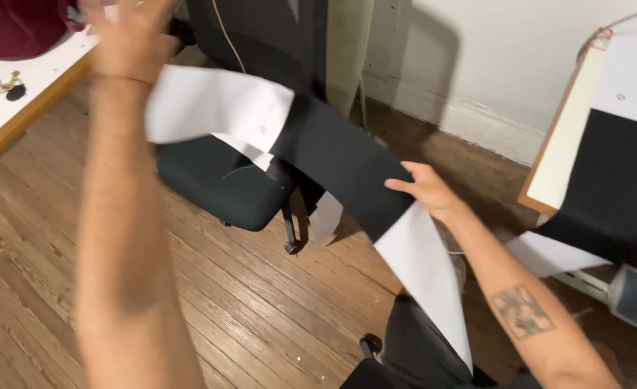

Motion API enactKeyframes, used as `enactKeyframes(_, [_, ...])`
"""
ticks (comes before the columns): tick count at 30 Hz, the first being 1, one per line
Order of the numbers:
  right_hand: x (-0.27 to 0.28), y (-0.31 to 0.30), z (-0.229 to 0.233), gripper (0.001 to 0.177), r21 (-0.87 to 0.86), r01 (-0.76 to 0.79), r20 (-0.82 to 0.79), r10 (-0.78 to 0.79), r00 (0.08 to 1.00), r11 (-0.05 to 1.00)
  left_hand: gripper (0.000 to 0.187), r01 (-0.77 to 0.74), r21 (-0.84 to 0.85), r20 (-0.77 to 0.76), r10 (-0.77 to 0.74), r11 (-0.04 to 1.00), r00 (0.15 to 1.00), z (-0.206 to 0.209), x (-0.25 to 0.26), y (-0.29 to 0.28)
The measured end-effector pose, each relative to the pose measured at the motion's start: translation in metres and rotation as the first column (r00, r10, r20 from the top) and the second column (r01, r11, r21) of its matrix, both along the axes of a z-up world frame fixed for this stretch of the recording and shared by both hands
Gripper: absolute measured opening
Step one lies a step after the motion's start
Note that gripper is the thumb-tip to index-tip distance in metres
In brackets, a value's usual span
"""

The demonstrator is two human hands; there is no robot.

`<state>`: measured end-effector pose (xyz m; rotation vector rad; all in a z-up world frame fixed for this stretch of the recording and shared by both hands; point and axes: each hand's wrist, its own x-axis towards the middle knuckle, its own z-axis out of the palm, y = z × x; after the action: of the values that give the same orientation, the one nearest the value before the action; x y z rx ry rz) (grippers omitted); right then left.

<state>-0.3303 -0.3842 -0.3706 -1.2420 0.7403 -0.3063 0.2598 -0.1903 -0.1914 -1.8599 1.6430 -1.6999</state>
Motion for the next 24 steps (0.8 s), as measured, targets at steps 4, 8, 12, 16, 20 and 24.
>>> enactKeyframes(4, [0.034, -0.044, -0.162, 0.036, -0.267, -0.026, -0.132, -0.01, 0.991, 0.963, 0.051, 0.007, 0.294, -0.533, 0.158, 0.956, 0.831, -0.065, -0.141, -0.044])
enactKeyframes(8, [0.089, -0.081, -0.232, 0.056, -0.604, -0.067, -0.321, -0.165, 0.932, 0.794, 0.078, 0.2, 0.632, -0.769, 0.575, 0.749, 0.277, -0.156, -0.207, -0.043])
enactKeyframes(12, [0.096, -0.041, -0.154, 0.068, -0.703, -0.186, -0.429, -0.202, 0.88, 0.686, 0.092, 0.216, 0.61, -0.792, 0.597, 0.762, 0.13, -0.199, -0.211, -0.032])
enactKeyframes(16, [0.073, -0.04, -0.153, 0.101, -0.585, -0.432, -0.578, 0.021, 0.816, 0.686, 0.089, 0.311, 0.54, -0.818, 0.575, 0.782, -0.024, -0.204, -0.203, -0.025])
enactKeyframes(20, [0.016, -0.058, -0.198, 0.087, -0.535, -0.549, -0.522, 0.26, 0.813, 0.642, 0.085, 0.369, 0.352, -0.851, 0.458, 0.86, -0.255, -0.212, -0.19, -0.031])
enactKeyframes(24, [-0.048, -0.034, -0.175, 0.077, -0.501, -0.606, -0.52, 0.345, 0.781, 0.617, 0.078, 0.349, 0.349, -0.867, 0.441, 0.87, -0.232, -0.206, -0.194, -0.028])
